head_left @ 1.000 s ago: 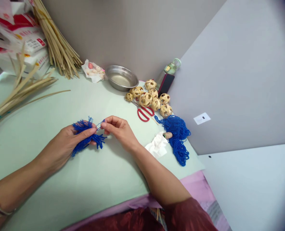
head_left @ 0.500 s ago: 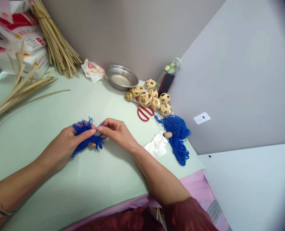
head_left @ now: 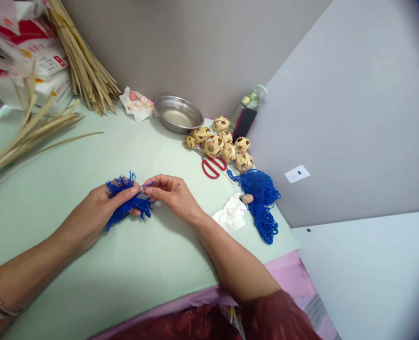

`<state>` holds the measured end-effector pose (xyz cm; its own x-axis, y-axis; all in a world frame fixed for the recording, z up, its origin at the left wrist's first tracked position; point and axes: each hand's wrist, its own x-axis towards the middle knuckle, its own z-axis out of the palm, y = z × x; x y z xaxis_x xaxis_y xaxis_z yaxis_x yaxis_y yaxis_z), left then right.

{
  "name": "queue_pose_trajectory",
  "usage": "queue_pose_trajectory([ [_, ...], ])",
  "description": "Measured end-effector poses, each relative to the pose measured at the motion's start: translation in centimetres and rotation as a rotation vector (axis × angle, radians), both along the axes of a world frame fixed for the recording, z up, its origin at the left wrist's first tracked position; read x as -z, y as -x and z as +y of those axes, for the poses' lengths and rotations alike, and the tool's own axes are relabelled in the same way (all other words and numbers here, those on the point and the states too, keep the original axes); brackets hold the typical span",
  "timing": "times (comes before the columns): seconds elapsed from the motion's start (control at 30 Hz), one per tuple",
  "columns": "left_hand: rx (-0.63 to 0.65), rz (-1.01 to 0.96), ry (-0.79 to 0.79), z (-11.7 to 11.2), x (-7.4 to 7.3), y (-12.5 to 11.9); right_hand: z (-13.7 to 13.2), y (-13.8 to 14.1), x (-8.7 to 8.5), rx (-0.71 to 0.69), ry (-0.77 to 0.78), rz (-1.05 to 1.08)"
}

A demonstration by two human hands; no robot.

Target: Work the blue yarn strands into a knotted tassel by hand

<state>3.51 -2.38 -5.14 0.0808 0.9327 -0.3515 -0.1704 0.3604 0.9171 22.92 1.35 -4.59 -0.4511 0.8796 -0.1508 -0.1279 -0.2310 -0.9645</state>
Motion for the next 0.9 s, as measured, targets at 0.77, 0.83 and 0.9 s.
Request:
queue_pose_trajectory([
  [0.77,-0.011,0.053,-0.015,0.06,-0.57,-0.07,-0.92,0.79,-0.23,-0.003,-0.076,-0.139],
  [0.83,-0.007,0.058,-0.013,0.03,-0.57,-0.01,-0.94,0.8,-0.36,0.002,-0.067,-0.159],
  [0.9,0.011,0.073,-0.015,0.02,-0.49,0.07,-0.96,0.8,-0.43,0.012,-0.066,-0.185],
])
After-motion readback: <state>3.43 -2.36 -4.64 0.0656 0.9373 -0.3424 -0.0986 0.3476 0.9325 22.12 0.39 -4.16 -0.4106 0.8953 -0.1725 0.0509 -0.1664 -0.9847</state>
